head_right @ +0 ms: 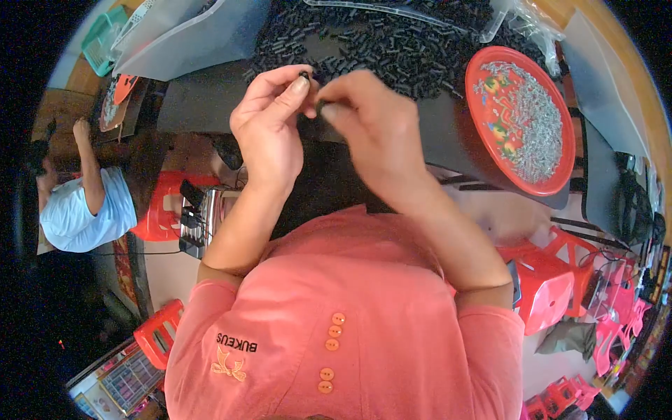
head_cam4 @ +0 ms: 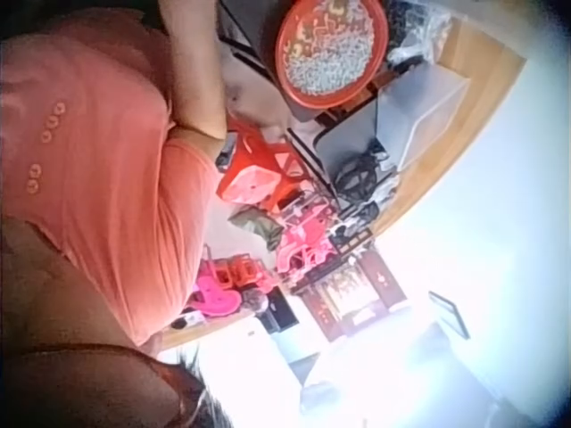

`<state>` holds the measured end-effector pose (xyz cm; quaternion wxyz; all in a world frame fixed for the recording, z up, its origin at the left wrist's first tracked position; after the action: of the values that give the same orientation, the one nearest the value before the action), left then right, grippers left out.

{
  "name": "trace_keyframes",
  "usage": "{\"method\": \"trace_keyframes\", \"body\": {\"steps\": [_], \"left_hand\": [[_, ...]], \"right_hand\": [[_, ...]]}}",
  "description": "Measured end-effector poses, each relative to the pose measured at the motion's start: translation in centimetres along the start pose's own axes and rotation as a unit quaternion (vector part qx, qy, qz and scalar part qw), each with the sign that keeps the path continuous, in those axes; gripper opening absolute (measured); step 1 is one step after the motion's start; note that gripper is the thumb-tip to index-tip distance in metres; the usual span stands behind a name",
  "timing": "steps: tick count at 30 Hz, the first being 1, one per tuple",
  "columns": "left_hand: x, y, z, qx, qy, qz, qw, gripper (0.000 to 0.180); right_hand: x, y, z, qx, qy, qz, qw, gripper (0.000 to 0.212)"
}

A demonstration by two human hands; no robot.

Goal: The person assembles small plastic parts by hand, inserting metal pins into them.

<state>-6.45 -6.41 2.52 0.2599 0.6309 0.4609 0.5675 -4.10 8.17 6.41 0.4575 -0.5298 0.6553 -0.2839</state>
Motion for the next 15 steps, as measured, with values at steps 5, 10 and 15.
{"method": "trace_keyframes", "body": {"steps": [5, 10, 15], "left_hand": [[0.3, 0.6, 0.7, 0.018, -0.066, -0.080, 0.994, 0.014], [0.7, 1.3, 0.9, 0.033, -0.071, -0.097, 0.992, 0.013], [1.0, 1.1, 1.0, 0.020, -0.077, -0.076, 0.994, 0.013]], "right_hand": [[-0.9, 0.5, -1.6, -0.007, -0.018, -0.009, 1.000, 0.015], [-0.1, 0.1, -1.8, -0.066, -0.007, 0.044, 0.997, 0.013], [-0.1, 0.9, -1.6, -0.041, 0.009, -0.012, 0.999, 0.010]]}}
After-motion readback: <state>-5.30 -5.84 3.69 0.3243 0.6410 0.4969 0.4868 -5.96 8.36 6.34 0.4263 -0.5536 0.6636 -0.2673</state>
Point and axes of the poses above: each hand's wrist, its own z-axis away from the middle knuckle, its own x-axis out of the palm, y = z × x, the point moved 8 cm from there along -z, towards the middle knuckle, and after that the axes turned 4 degrees about x, right-handed, at the moved point
